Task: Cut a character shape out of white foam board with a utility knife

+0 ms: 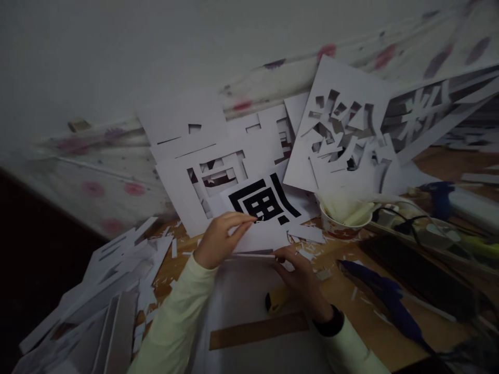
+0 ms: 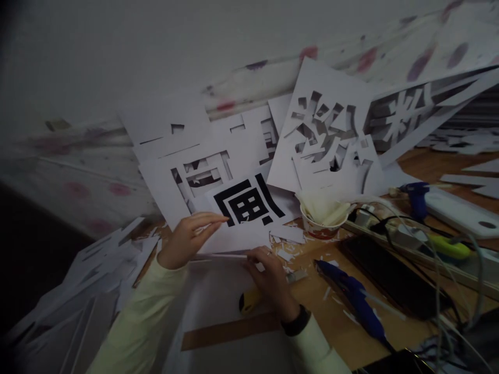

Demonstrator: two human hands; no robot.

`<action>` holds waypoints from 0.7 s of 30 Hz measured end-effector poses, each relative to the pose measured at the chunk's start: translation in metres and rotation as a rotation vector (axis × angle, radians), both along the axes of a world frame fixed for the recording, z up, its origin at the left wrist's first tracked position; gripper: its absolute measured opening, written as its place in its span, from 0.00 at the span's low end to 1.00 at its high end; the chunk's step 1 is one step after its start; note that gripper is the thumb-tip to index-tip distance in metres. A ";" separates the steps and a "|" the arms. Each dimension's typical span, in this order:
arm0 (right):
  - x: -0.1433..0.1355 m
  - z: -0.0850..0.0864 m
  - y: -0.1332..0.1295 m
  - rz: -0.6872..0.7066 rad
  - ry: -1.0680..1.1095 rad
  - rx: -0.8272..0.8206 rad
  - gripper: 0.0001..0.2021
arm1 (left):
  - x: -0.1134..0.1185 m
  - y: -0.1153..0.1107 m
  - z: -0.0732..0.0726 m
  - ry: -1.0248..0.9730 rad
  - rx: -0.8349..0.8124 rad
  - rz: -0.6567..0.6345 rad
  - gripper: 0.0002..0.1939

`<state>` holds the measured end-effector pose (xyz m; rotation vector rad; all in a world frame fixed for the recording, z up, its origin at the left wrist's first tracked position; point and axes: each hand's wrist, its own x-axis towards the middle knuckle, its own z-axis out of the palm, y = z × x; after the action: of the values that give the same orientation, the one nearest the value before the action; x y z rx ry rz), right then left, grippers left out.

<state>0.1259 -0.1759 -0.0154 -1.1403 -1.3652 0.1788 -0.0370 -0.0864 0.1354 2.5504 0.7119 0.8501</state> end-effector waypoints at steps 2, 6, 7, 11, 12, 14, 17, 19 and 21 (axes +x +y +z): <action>-0.001 0.003 -0.001 0.039 0.095 -0.036 0.01 | -0.022 0.006 0.000 0.082 -0.105 0.064 0.13; -0.003 0.007 -0.002 0.133 0.260 -0.175 0.04 | -0.042 0.006 -0.010 0.295 -0.252 0.070 0.12; -0.003 0.007 -0.002 0.154 0.300 -0.219 0.06 | -0.041 0.004 -0.013 0.325 -0.282 0.058 0.12; 0.000 0.003 0.002 0.234 0.520 -0.387 0.13 | -0.031 0.001 -0.027 0.423 -0.159 -0.013 0.13; 0.001 0.001 0.005 0.242 0.575 -0.413 0.15 | -0.028 0.002 -0.031 0.449 -0.076 -0.021 0.17; 0.002 -0.004 0.009 0.217 0.670 -0.421 0.20 | -0.024 0.007 -0.042 0.502 0.063 -0.029 0.21; 0.002 -0.011 0.016 0.130 0.750 -0.369 0.26 | -0.022 0.016 -0.061 0.557 0.117 -0.024 0.21; 0.003 -0.013 0.017 0.070 0.753 -0.333 0.27 | -0.022 0.022 -0.071 0.580 0.089 -0.001 0.21; 0.006 -0.012 0.016 0.010 0.739 -0.302 0.25 | -0.023 0.026 -0.078 0.604 0.043 0.015 0.22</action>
<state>0.1320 -0.1595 -0.0270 -1.1492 -0.6947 0.7548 -0.0595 -0.0603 0.0571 2.8578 0.8822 0.0761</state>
